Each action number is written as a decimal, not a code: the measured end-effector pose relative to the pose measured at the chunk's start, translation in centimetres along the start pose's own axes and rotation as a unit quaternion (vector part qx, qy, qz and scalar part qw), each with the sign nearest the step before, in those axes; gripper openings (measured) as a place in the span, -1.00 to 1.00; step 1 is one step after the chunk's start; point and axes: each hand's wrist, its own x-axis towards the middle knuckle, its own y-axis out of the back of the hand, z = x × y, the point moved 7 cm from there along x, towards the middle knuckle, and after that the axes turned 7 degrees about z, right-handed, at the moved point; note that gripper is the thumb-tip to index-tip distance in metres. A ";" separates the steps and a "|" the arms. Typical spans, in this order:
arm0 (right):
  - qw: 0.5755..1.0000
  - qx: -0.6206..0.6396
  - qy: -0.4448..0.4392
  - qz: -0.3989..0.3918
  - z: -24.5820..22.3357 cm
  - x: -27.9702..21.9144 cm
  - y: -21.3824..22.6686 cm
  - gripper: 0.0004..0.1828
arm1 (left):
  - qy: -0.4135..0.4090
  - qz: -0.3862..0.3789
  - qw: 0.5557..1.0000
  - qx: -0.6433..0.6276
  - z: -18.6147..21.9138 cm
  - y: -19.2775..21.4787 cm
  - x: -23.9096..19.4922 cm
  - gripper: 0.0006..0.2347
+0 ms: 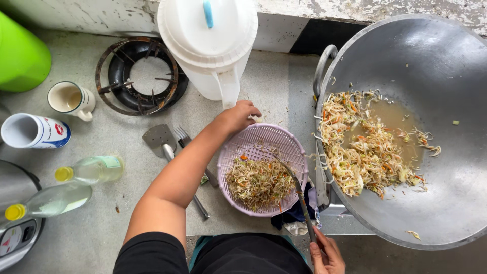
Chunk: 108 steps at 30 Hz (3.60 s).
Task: The person transfers noodles from a large wok into a smaller metal bowl and then into a purple plastic strainer using a metal spatula and a slotted spoon.
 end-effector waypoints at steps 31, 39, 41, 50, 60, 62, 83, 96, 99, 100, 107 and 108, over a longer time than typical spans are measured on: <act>0.999 0.046 0.003 -0.014 -4.0 0.4 -1.7 -0.56 | -0.056 0.144 0.987 -0.032 6.2 2.4 -9.9 -0.79; 0.999 0.033 -0.041 0.002 -4.0 -0.1 -2.0 -0.56 | 0.100 0.142 0.985 -0.004 -1.8 4.0 -5.2 -0.80; 0.999 0.036 -0.039 0.006 -4.0 -0.6 -1.9 -0.56 | 0.128 0.081 0.988 0.027 -2.1 3.2 -4.6 -0.83; 0.999 0.043 -0.007 -0.003 -6.6 -1.1 -2.2 -0.60 | 0.063 0.083 0.994 0.026 -0.1 2.4 -1.7 -0.86; 0.986 0.041 0.024 -0.157 -14.6 -0.4 2.1 -0.58 | -0.018 0.112 0.991 0.072 -3.5 -0.3 0.5 -0.88; 0.990 0.032 0.026 -0.136 -17.4 0.3 5.2 -0.55 | 0.016 0.115 0.993 0.005 -3.9 0.3 0.0 -0.86; 0.547 -0.751 0.336 0.155 -21.5 40.8 30.7 -0.82 | -0.036 0.224 0.972 0.069 26.7 5.7 -18.1 -0.73; 0.667 -0.672 0.251 -0.201 -24.9 38.8 13.7 -0.69 | 0.066 0.020 0.937 0.342 35.4 -0.1 -8.3 -0.57; 0.688 -0.628 0.285 -0.226 -25.0 37.6 11.3 -0.74 | 0.103 -0.014 0.922 0.372 34.5 -2.0 -6.8 -0.77; 0.690 -0.621 0.290 -0.232 -24.9 37.1 10.8 -0.74 | 0.094 0.008 0.923 0.374 34.5 -2.4 -6.6 -0.89; 0.703 -0.582 0.329 -0.241 -25.4 36.0 9.8 -0.74 | 0.105 0.047 0.935 0.337 32.9 -4.5 -6.2 -0.91; 0.704 -0.580 0.325 -0.249 -25.1 35.8 9.8 -0.73 | 0.103 0.054 0.935 0.334 32.9 -4.5 -6.1 -0.91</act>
